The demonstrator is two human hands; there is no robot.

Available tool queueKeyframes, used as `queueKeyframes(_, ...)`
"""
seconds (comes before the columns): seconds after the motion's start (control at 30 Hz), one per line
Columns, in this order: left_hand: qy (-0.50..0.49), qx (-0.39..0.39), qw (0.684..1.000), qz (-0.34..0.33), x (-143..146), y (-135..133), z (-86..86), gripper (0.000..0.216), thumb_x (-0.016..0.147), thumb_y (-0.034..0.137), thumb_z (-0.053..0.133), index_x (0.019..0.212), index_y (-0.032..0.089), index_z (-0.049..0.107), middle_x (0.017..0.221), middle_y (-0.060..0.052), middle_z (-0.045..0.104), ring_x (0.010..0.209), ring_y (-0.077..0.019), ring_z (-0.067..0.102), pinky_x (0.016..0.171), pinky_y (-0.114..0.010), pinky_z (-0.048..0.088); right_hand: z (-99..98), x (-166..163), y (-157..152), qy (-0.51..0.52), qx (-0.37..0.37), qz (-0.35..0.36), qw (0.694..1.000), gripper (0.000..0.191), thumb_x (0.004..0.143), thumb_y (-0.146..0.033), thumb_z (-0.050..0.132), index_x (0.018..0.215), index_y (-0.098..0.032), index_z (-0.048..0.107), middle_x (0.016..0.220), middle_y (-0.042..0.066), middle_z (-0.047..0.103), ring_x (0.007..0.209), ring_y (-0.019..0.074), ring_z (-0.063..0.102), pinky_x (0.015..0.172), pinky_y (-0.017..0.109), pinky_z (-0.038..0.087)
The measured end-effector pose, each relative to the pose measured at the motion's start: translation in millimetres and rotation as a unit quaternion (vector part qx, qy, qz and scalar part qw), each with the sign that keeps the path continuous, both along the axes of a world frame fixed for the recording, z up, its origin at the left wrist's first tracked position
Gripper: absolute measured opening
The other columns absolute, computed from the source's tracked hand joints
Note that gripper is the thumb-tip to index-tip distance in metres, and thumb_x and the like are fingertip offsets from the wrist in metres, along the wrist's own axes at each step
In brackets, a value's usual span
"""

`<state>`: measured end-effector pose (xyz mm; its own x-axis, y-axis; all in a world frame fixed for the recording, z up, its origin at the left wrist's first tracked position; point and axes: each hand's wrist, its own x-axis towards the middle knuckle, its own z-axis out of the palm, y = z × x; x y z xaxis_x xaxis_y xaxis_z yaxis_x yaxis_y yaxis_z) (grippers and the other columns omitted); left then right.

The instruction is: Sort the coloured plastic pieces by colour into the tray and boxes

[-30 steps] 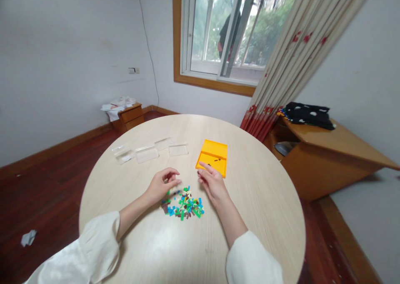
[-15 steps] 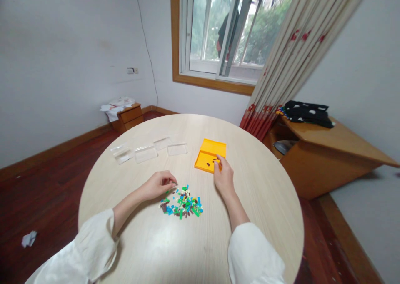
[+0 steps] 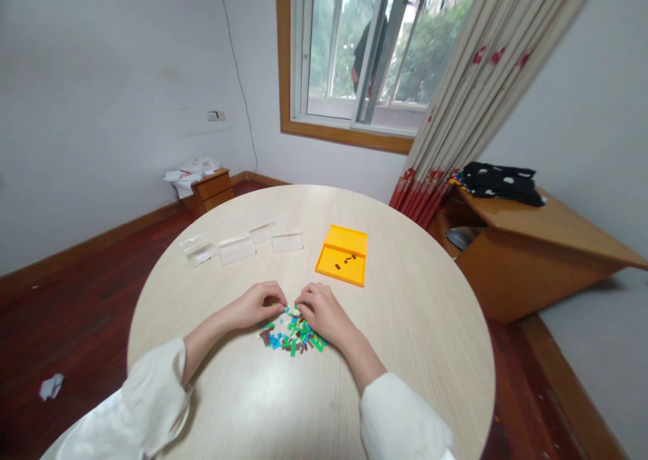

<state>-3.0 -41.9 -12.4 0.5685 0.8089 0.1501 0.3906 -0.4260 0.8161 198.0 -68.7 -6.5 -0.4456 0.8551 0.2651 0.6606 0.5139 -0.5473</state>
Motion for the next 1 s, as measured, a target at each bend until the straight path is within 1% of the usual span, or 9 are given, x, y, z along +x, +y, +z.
queueKeyframes(0.1,-0.089,-0.086,0.991,0.059,4,2,-1.0,0.01,0.069,0.022,0.061,0.073,0.013,0.062,0.062,0.0,0.056,0.056,-0.0106,0.049,0.055,-0.023,0.037,3.4,2,-1,0.017,-0.018,0.009,1.0,0.009,0.073,-0.011,0.067,0.073,-0.02,0.069,0.087,0.003,0.061,0.088,0.0181,0.055,0.083,0.035,0.04)
queueKeyframes(0.2,-0.207,-0.187,0.956,0.093,6,4,1.6,0.019,0.064,0.027,0.067,0.072,0.014,0.056,0.058,0.001,0.057,0.053,-0.0103,0.052,0.055,-0.023,0.039,4.3,5,-1,0.041,-0.04,-0.005,0.998,0.008,0.073,-0.013,0.069,0.076,-0.02,0.07,0.088,0.003,0.06,0.087,0.0176,0.056,0.083,0.035,0.04)
queueKeyframes(0.37,-0.311,-0.267,0.903,0.126,3,5,9.3,0.024,0.06,0.025,0.072,0.073,0.014,0.054,0.053,0.003,0.056,0.05,-0.0081,0.051,0.054,-0.021,0.038,-0.6,5,2,0.016,-0.036,-0.023,0.999,0.01,0.078,-0.013,0.063,0.081,-0.019,0.07,0.084,0.004,0.062,0.084,0.0178,0.056,0.08,0.034,0.04)
queueKeyframes(0.47,-0.332,-0.335,0.873,0.121,1,7,10.4,0.023,0.061,0.022,0.07,0.077,0.011,0.058,0.054,0.002,0.057,0.048,-0.0068,0.049,0.052,-0.021,0.037,-1.7,4,2,-0.011,-0.035,-0.023,0.999,0.012,0.078,-0.013,0.062,0.081,-0.02,0.071,0.084,0.004,0.063,0.085,0.0179,0.056,0.081,0.035,0.039)
queueKeyframes(0.57,-0.329,-0.39,0.854,0.103,0,9,9.2,0.018,0.063,0.022,0.068,0.073,0.01,0.059,0.051,0.002,0.055,0.043,-0.0057,0.045,0.048,-0.02,0.034,-0.3,3,1,-0.037,-0.03,-0.017,0.999,0.013,0.079,-0.014,0.063,0.085,-0.022,0.071,0.086,0.004,0.062,0.088,0.0188,0.056,0.081,0.036,0.037)
queueKeyframes(0.73,-0.323,-0.426,0.842,0.069,-1,7,7.4,0.026,0.073,0.03,0.062,0.058,0.012,0.051,0.044,0.005,0.043,0.036,-0.0035,0.034,0.04,-0.019,0.023,1.4,1,-1,-0.057,-0.013,-0.001,0.998,0.013,0.081,-0.013,0.061,0.082,-0.022,0.071,0.087,0.004,0.061,0.088,0.0185,0.054,0.081,0.036,0.036)
queueKeyframes(0.83,-0.324,-0.436,0.837,0.058,-2,7,6.7,0.025,0.075,0.027,0.062,0.059,0.012,0.05,0.045,0.006,0.041,0.036,-0.0028,0.032,0.038,-0.017,0.021,1.9,1,-2,-0.061,-0.014,-0.002,0.998,0.012,0.082,-0.012,0.059,0.081,-0.019,0.068,0.086,0.004,0.061,0.088,0.0182,0.054,0.081,0.035,0.036)
queueKeyframes(0.93,-0.333,-0.444,0.829,0.068,-3,8,6.2,0.013,0.073,0.018,0.064,0.068,0.009,0.057,0.052,0.003,0.048,0.04,-0.0032,0.039,0.039,-0.015,0.027,2.7,2,-2,-0.043,-0.007,-0.004,0.999,0.012,0.083,-0.012,0.056,0.081,-0.019,0.066,0.085,0.004,0.061,0.087,0.0185,0.053,0.081,0.035,0.036)
queueKeyframes(1.0,-0.333,-0.455,0.822,0.078,-3,8,6.3,0.007,0.072,0.013,0.064,0.075,0.007,0.061,0.061,-0.002,0.058,0.046,-0.0059,0.05,0.045,-0.018,0.04,3.6,2,-1,-0.004,0.005,-0.016,1.0,0.013,0.084,-0.014,0.054,0.081,-0.019,0.065,0.085,0.005,0.062,0.087,0.019,0.054,0.08,0.036,0.037)
